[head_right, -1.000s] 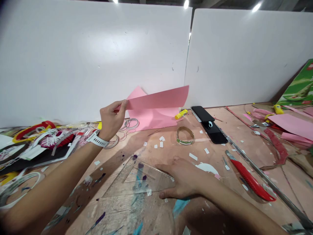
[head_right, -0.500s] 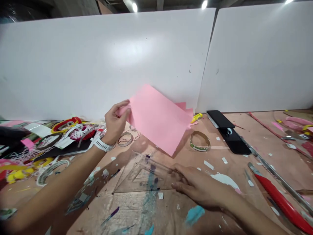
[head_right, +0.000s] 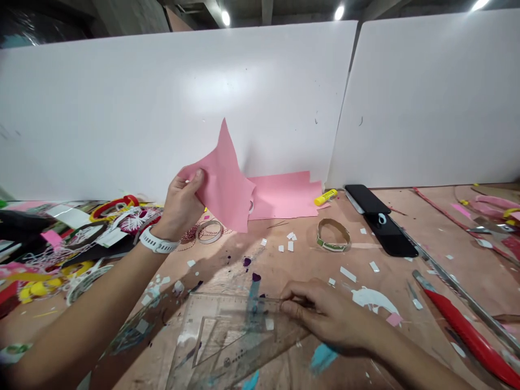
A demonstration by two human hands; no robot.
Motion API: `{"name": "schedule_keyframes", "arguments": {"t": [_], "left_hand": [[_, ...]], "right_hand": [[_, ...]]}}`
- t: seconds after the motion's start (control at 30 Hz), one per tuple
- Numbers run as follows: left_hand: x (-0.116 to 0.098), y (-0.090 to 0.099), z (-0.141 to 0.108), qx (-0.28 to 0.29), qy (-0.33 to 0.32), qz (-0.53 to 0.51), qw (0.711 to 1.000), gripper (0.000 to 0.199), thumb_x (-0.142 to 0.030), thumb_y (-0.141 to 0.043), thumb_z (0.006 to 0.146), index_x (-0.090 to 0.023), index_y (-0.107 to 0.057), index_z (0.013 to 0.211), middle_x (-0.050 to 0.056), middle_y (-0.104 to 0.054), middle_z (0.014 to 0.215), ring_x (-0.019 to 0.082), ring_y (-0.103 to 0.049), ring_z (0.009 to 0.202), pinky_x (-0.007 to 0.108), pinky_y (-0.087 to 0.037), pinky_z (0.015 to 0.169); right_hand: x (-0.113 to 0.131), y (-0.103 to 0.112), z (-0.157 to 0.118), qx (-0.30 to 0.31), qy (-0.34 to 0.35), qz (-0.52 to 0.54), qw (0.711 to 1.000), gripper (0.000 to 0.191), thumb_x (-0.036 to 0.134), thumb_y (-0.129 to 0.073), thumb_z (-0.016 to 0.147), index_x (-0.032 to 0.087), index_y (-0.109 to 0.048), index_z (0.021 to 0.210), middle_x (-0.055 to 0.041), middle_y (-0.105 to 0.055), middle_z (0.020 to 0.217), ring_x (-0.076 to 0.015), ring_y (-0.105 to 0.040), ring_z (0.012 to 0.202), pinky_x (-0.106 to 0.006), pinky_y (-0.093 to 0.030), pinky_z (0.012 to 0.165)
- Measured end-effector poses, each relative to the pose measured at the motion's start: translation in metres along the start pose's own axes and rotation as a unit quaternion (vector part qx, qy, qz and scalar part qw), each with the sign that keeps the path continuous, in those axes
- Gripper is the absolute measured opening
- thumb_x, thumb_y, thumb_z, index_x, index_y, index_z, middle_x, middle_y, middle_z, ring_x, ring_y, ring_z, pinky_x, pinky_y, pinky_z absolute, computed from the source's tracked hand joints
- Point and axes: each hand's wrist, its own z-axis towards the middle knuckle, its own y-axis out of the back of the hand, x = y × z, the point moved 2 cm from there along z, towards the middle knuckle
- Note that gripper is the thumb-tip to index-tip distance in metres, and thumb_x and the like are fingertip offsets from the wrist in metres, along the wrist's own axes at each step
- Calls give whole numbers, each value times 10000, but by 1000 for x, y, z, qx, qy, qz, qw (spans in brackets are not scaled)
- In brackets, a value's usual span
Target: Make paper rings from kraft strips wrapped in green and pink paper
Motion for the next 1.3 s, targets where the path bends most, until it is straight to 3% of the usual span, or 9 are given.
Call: {"name": "schedule_keyframes", "arguments": {"t": [0.13,0.23,0.33,0.47,0.7,0.77,0.9,1.2,1.3], "left_hand": [[-16,-3,-12,194,107,-21,975,349,-575,-759,856,-245,-686,939,70,-752,952,234,-736,835,390,-641,737],[-32,-5,-23,264,144,-3,954,412,-643,-739,842,-253,-675,959,59,-717,826,239,-725,729,391,-630,631],[-50,-12,-27,239,109,36,964,473,-707,-676,858,-259,-670,1011,47,-695,780,253,-732,717,378,-619,578],[-56,-18,-15,115,15,91,989,403,-594,-565,990,-230,-659,1133,58,-719,868,221,-729,729,333,-598,591],[-5,6,-4,90,-30,334,938,310,-363,-518,1012,-205,-653,1242,65,-720,940,174,-650,767,284,-526,686],[9,15,-11,121,-10,363,924,453,-272,-552,952,-211,-583,1400,30,-714,853,167,-620,685,280,-503,671],[23,33,-28,207,49,397,893,361,-323,-625,864,-197,-746,1179,97,-756,1086,241,-687,913,303,-526,753],[11,68,-50,446,200,357,796,399,-358,-676,820,-298,-786,1199,57,-754,1227,267,-684,1045,285,-529,826],[14,70,-57,476,255,337,771,331,-402,-659,864,-289,-816,1132,52,-776,1160,279,-686,1043,298,-515,842]], "right_hand": [[-8,1,1,9,12,70,997,325,510,-607,971,205,-683,886,12,-601,762,-152,-517,706,-258,-361,628],[-10,2,-1,10,23,89,996,313,488,-679,925,183,-697,860,15,-586,712,-136,-489,660,-252,-336,599],[-8,3,-5,9,13,111,994,288,468,-733,882,181,-712,861,8,-605,720,-136,-505,665,-244,-355,602],[-5,4,-8,3,-1,153,988,272,455,-764,856,185,-731,854,-15,-655,770,-149,-545,704,-250,-394,635],[-4,7,-12,11,40,177,983,222,392,-801,829,175,-753,838,-22,-678,703,-136,-534,619,-257,-344,570],[-4,8,-13,13,24,198,980,219,389,-792,843,179,-738,872,-24,-684,739,-144,-557,655,-256,-374,601],[-4,11,-13,11,5,211,977,245,409,-788,849,177,-711,851,14,-605,706,-125,-502,649,-245,-366,606],[0,16,-15,1,-18,154,988,264,451,-738,890,192,-705,846,16,-572,724,-135,-491,684,-257,-367,625],[0,14,-14,9,-20,160,987,274,462,-736,889,195,-702,838,22,-561,710,-131,-478,669,-259,-359,616]]}}
